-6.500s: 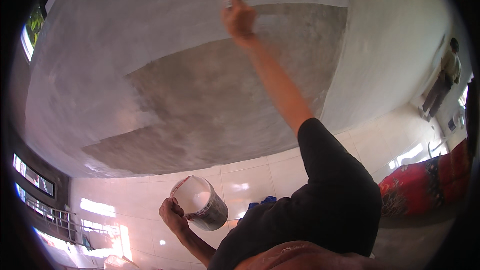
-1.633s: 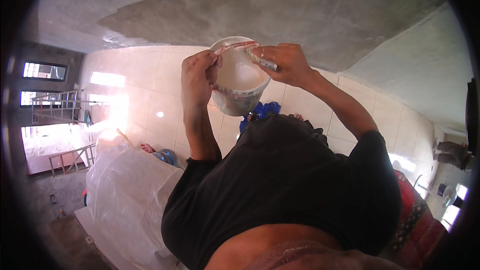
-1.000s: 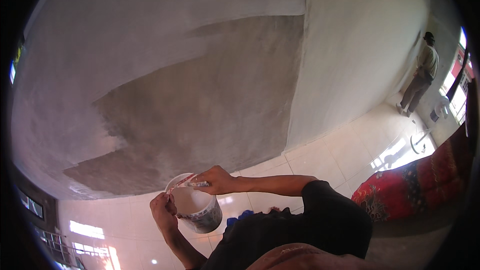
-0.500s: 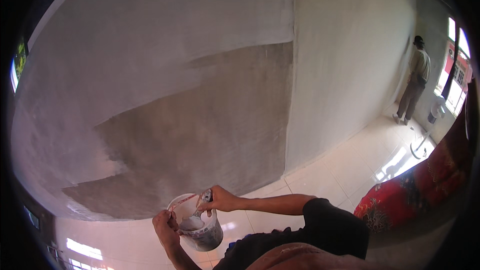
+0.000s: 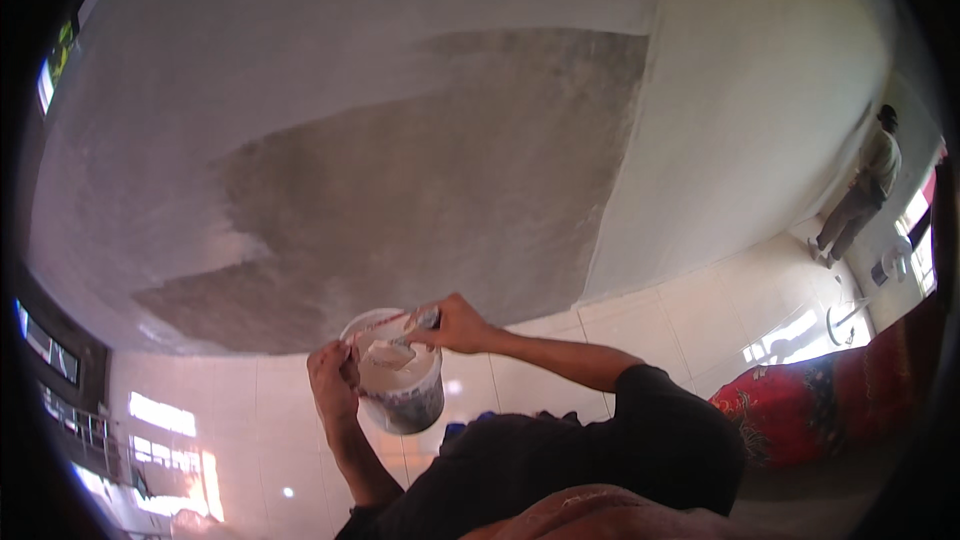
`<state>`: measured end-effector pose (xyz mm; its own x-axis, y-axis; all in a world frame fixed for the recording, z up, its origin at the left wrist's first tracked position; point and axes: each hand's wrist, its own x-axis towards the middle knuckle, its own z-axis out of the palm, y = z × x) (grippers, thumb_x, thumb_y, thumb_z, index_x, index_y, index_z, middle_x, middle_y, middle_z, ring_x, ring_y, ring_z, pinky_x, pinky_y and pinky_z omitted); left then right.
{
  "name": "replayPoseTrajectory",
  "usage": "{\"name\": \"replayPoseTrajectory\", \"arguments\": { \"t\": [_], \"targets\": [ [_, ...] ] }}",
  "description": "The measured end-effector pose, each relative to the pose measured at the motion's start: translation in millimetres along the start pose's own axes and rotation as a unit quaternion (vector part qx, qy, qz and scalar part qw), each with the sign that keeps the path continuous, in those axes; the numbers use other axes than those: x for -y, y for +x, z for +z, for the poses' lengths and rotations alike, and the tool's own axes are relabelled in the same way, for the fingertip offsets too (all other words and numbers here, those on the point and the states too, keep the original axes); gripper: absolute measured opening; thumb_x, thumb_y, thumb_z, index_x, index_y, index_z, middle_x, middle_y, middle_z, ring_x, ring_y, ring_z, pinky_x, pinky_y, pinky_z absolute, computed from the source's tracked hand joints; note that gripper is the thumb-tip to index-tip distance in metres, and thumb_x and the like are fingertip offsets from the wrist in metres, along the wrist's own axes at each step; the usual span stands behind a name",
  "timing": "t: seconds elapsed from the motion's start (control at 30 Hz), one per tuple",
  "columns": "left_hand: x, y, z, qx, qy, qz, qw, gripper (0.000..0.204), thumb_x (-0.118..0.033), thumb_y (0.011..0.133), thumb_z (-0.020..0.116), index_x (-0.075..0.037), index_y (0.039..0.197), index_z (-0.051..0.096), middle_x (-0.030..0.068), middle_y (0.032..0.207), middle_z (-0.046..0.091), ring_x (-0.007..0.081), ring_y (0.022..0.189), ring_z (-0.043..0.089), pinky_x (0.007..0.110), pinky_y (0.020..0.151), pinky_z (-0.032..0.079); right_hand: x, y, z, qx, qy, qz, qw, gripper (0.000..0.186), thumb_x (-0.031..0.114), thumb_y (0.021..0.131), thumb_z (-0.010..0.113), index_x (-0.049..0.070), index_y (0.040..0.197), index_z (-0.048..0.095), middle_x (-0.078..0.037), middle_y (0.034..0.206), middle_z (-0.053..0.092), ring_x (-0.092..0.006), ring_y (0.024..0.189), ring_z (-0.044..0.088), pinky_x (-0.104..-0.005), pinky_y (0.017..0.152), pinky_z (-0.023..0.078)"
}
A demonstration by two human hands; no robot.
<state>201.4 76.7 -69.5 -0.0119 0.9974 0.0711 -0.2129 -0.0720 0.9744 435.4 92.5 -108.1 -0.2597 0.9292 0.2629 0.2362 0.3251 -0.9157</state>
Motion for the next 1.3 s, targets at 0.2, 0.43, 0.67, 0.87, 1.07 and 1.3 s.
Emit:
{"name": "replayPoseTrajectory", "arguments": {
  "t": [0.2, 0.43, 0.67, 0.87, 1.07, 1.3],
  "targets": [
    [-2.6, -2.6, -5.0, 0.014, 0.032, -0.031, 0.999, 0.026, -0.017, 0.088, 0.054, -0.002, 0.067, 0.055, -0.0080, 0.051, 0.035, 0.0009, 0.042, 0.027, 0.022, 0.039, 0.016, -19.6, 5.4, 5.5, 0.064, 0.173, 0.061, 0.981, 0.020, 0.013, 0.078, 0.077, -0.003, 0.088, 0.071, -0.007, 0.074, 0.070, -0.0109, 0.059, 0.064, -0.0277, 0.056, 0.051],
    [-14.2, -6.2, 3.6, 0.028, 0.074, -0.064, 0.995, 0.027, -0.019, 0.088, 0.052, -0.004, 0.066, 0.055, -0.0071, 0.053, 0.035, 0.0024, 0.043, 0.029, 0.023, 0.040, 0.018, -20.4, -8.2, 19.7, -0.084, -0.189, -0.214, 0.955, 0.021, 0.019, 0.076, 0.076, 0.009, 0.095, 0.073, -0.008, 0.077, 0.071, -0.0244, 0.055, 0.064, -0.0330, 0.051, 0.050],
    [-8.7, 1.2, 4.6, -0.015, 0.022, -0.039, 0.999, 0.025, -0.015, 0.088, 0.054, -0.004, 0.065, 0.053, -0.0051, 0.054, 0.039, 0.0036, 0.044, 0.030, 0.023, 0.040, 0.019, 20.9, -41.2, -30.3, -0.059, -0.041, -0.048, 0.996, 0.020, 0.019, 0.079, 0.075, 0.007, 0.095, 0.073, -0.009, 0.087, 0.072, -0.0204, 0.067, 0.069, -0.0313, 0.061, 0.053],
    [-4.6, -4.7, 4.1, -0.089, 0.002, -0.025, 0.996, 0.021, -0.013, 0.088, 0.055, -0.004, 0.069, 0.055, -0.0052, 0.054, 0.040, 0.0019, 0.042, 0.028, 0.021, 0.038, 0.017, 35.8, -76.1, -134.4, -0.370, 0.150, -0.126, 0.908, 0.019, 0.010, 0.084, 0.074, -0.001, 0.100, 0.070, -0.006, 0.091, 0.071, -0.0091, 0.081, 0.065, -0.0238, 0.072, 0.053],
    [5.6, -11.7, 11.6, -0.149, 0.006, -0.002, 0.989, 0.020, -0.016, 0.087, 0.056, -0.005, 0.070, 0.054, -0.0058, 0.055, 0.039, 0.0012, 0.041, 0.025, 0.020, 0.037, 0.015, 24.6, -76.4, -306.9, -0.638, -0.046, -0.234, 0.732, 0.020, 0.010, 0.086, 0.071, -0.004, 0.101, 0.070, -0.007, 0.088, 0.070, -0.0101, 0.078, 0.063, -0.0248, 0.071, 0.051],
    [7.5, -19.7, 13.3, -0.169, 0.032, 0.023, 0.985, 0.023, -0.020, 0.088, 0.053, -0.006, 0.070, 0.054, -0.0070, 0.055, 0.037, 0.0004, 0.042, 0.024, 0.020, 0.038, 0.015, 19.8, -58.7, -413.3, -0.683, -0.169, -0.256, 0.663, 0.021, 0.009, 0.090, 0.068, -0.008, 0.102, 0.068, -0.013, 0.091, 0.071, -0.0162, 0.083, 0.068, -0.0266, 0.077, 0.056]
  ]
}}
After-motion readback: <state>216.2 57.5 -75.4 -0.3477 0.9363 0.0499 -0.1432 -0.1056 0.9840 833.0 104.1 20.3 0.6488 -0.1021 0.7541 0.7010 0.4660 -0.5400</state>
